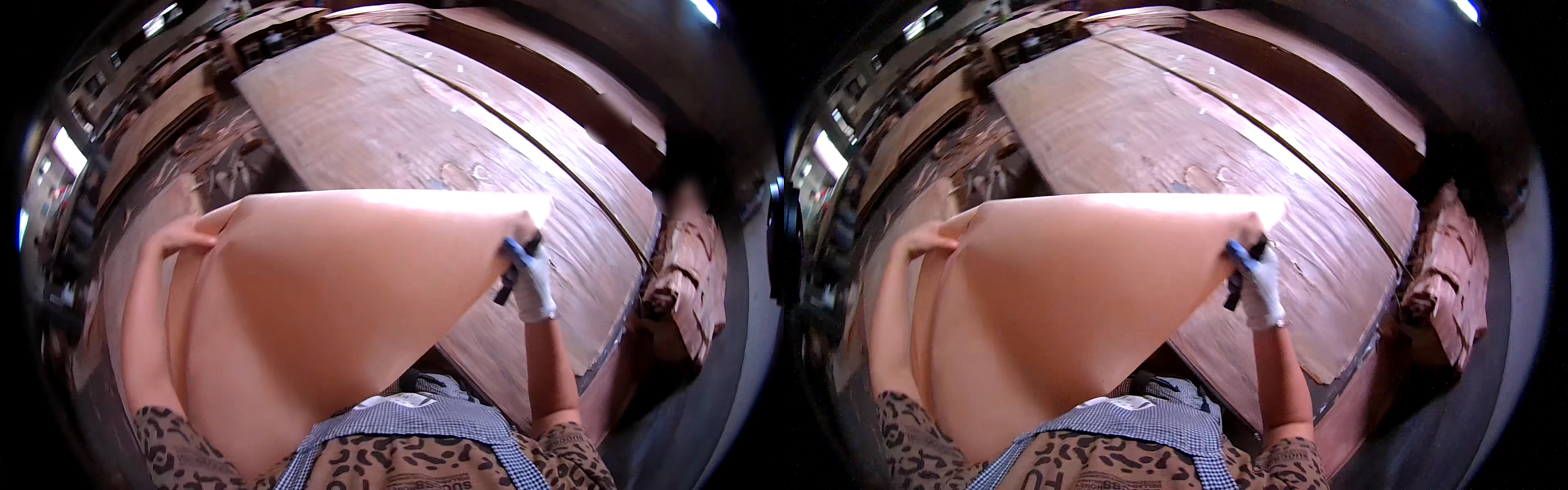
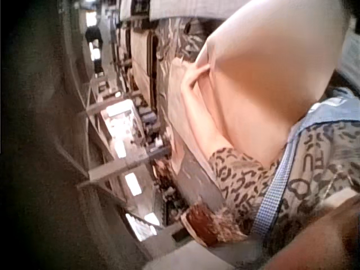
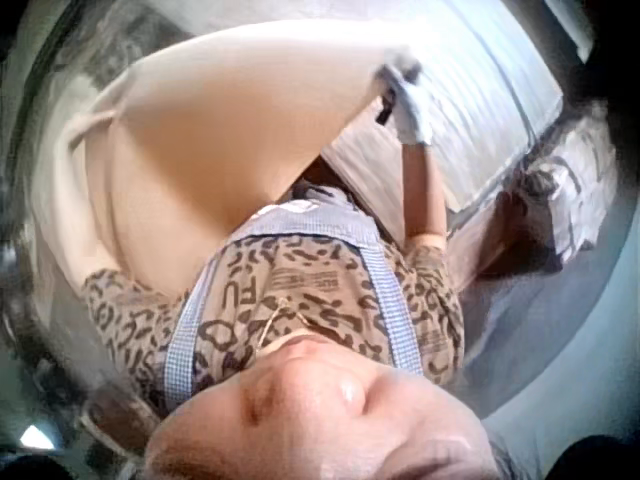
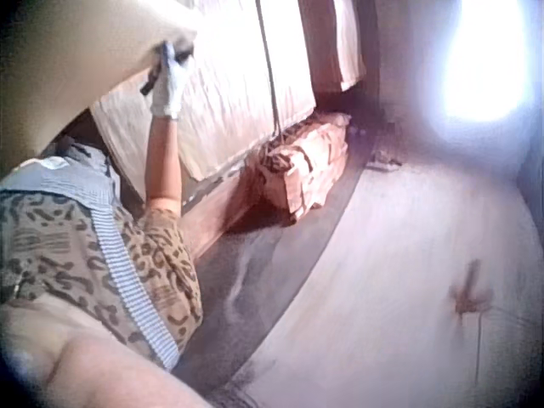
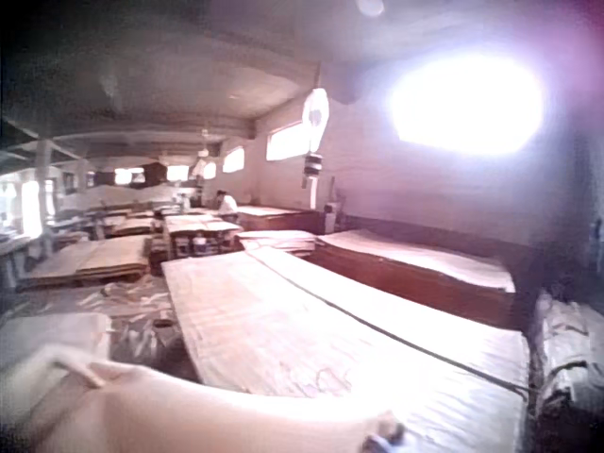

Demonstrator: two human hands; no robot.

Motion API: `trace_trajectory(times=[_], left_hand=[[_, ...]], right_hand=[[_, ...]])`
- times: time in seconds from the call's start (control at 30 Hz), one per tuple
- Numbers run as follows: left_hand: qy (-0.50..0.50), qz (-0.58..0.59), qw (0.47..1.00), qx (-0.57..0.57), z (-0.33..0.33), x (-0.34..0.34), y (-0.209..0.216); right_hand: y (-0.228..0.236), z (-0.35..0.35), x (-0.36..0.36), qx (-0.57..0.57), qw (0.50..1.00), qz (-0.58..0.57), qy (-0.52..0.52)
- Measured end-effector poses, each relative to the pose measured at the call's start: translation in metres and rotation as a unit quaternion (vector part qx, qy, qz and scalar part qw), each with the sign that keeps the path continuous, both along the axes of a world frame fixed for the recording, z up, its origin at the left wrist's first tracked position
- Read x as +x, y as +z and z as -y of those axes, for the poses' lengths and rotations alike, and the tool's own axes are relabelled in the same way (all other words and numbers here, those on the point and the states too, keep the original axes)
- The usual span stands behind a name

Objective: The person cuts sheets of wood veneer using a utility knife, measures the material with a tape measure, and applies small pieces of adhesive tape to the wood surfaces while moving between different worktables.

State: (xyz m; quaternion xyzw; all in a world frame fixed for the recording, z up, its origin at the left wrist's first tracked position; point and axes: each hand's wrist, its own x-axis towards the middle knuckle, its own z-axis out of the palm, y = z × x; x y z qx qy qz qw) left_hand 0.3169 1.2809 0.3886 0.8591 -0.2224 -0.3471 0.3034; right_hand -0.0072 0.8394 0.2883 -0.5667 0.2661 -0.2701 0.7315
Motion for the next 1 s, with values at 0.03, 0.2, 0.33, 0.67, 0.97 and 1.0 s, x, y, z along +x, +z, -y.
trace_trajectory(times=[0.03, 0.2, 0.33, 0.67, 0.97, 1.0], left_hand=[[-0.037, -0.004, 0.999, 0.004, 0.032, 0.035, -0.004], [-0.217, -0.044, 0.975, -0.008, 0.239, 0.167, -0.027], [-0.376, 0.087, 0.919, -0.084, 0.432, 0.174, -0.022], [-0.396, 0.526, 0.641, -0.394, 0.452, -0.047, -0.119], [-0.146, -0.18, 0.969, -0.088, 0.256, -0.011, -0.281], [-0.051, -0.364, 0.93, -0.023, 0.266, -0.008, -0.3]], right_hand=[[-0.005, -0.001, -0.006, -0.008, 0.998, 0.034, -0.054], [-0.004, -0.023, -0.066, -0.031, 0.96, 0.017, -0.279], [-0.013, -0.078, -0.116, -0.017, 0.922, 0.078, -0.38], [-0.091, -0.169, -0.071, 0.172, 0.779, -0.056, -0.6], [-0.124, -0.103, -0.041, 0.234, 0.766, -0.078, -0.593], [-0.12, -0.091, -0.045, 0.228, 0.774, -0.083, -0.585]])
